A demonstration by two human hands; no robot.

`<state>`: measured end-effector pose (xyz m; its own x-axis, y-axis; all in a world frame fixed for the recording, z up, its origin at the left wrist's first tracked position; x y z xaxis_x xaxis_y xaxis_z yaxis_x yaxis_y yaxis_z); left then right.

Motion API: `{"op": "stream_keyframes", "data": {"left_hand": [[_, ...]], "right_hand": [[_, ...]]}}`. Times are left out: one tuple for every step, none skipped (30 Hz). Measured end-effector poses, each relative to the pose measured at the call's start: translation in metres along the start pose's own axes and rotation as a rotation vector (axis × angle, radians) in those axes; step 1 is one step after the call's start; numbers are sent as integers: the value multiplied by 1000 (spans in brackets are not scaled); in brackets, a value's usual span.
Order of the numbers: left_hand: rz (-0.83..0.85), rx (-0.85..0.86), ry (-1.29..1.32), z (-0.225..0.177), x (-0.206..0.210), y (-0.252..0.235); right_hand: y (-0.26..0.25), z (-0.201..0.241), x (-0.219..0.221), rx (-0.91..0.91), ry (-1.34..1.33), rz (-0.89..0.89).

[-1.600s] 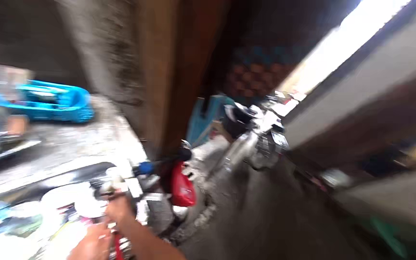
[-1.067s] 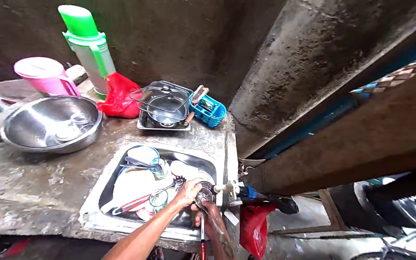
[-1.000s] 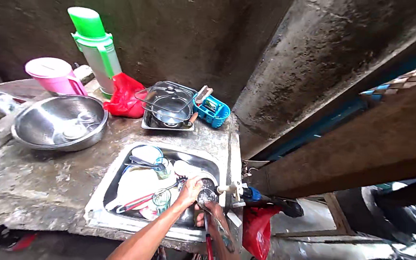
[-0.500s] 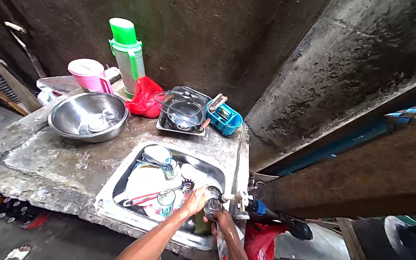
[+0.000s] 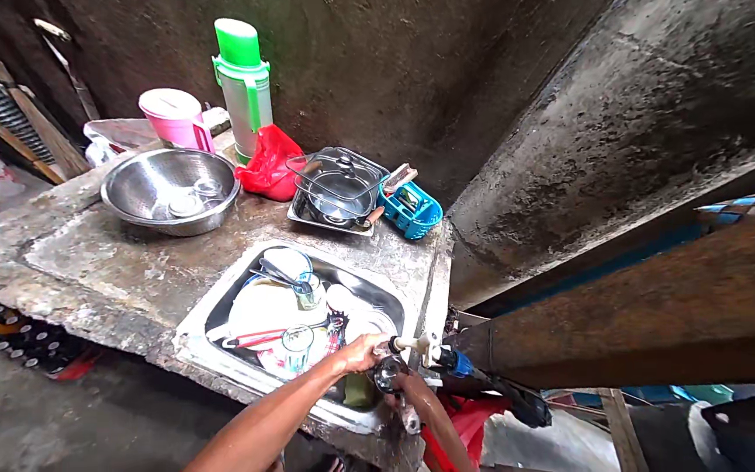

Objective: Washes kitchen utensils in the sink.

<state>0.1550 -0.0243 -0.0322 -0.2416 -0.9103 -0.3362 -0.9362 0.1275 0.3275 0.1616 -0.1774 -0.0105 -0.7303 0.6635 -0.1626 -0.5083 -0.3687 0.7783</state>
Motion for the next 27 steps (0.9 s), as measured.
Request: {"op": "stream_keyframes", "data": {"left_hand": [[-36, 89, -38, -5, -2, -3], [-86, 128, -77, -7, -3, -6], [-148, 114, -91, -7, -3, -6], [-225, 51, -64, -5, -1, -3], [-317, -41, 11, 0, 4, 4], [-409, -143, 110, 6, 12, 11], [-488, -231, 222, 12, 23, 18], [-549, -272, 321, 16, 33, 26], [-590, -274, 385, 20, 42, 31], [-591, -264, 429, 23, 48, 34], [-563, -263, 464, 25, 49, 37], [-529, -275, 486, 26, 46, 38], [-490, -291, 486, 26, 38, 37], [-444, -302, 463, 25, 29, 34], [-391, -312, 405, 24, 19, 31], [-358, -316, 304, 23, 9, 27], [-335, -312, 190, 21, 1, 23], [-321, -295, 108, 20, -2, 21], [-324, -272, 75, 19, -2, 21], [-336, -254, 88, 17, 0, 24], [-347, -257, 134, 15, 3, 28], [-362, -275, 216, 17, 7, 32], [-376, -306, 307, 21, 11, 35], [-378, -347, 397, 23, 11, 36], [-381, -378, 455, 23, 9, 35], [-394, -384, 462, 23, 6, 33], [-421, -367, 412, 24, 2, 30]], "right_hand": [[0, -4, 0, -1, -29, 5], [1, -6, 0, -8, -90, 7], [2, -7, 1, -20, -179, -4], [2, -8, 3, -40, -295, -23], [0, -10, 4, -58, -394, -60], [0, -10, 6, -66, -445, -106], [2, -8, 9, -72, -451, -155], [5, -7, 10, -74, -423, -195], [9, -4, 11, -71, -383, -231], [13, -1, 12, -72, -334, -261], [17, 1, 13, -80, -298, -277], [19, 3, 15, -86, -281, -277], [20, 5, 17, -83, -271, -273], [22, 5, 18, -81, -272, -271], [22, 6, 19, -75, -276, -260], [22, 6, 22, -73, -279, -242], [22, 7, 24, -75, -285, -230], [20, 7, 25, -76, -299, -232], [20, 8, 26, -81, -314, -244], [19, 9, 25, -89, -315, -260], [17, 10, 24, -104, -287, -274], [16, 10, 23, -120, -239, -293], [15, 8, 24, -135, -192, -304], [14, 6, 25, -151, -156, -314], [13, 5, 27, -166, -130, -327], [14, 5, 29, -178, -103, -342], [14, 6, 32, -185, -78, -355]]}}
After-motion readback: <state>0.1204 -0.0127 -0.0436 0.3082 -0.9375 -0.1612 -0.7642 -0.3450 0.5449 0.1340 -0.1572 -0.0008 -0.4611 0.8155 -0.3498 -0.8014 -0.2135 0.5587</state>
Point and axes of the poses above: each hand's wrist, its own y-axis away from the middle knuckle, its own x-axis out of the palm, z = x × y, the point moved 6 cm from there along -y, towards the middle knuckle, and after that the axes turned 7 degrees about -x, right-handed, at the moved point
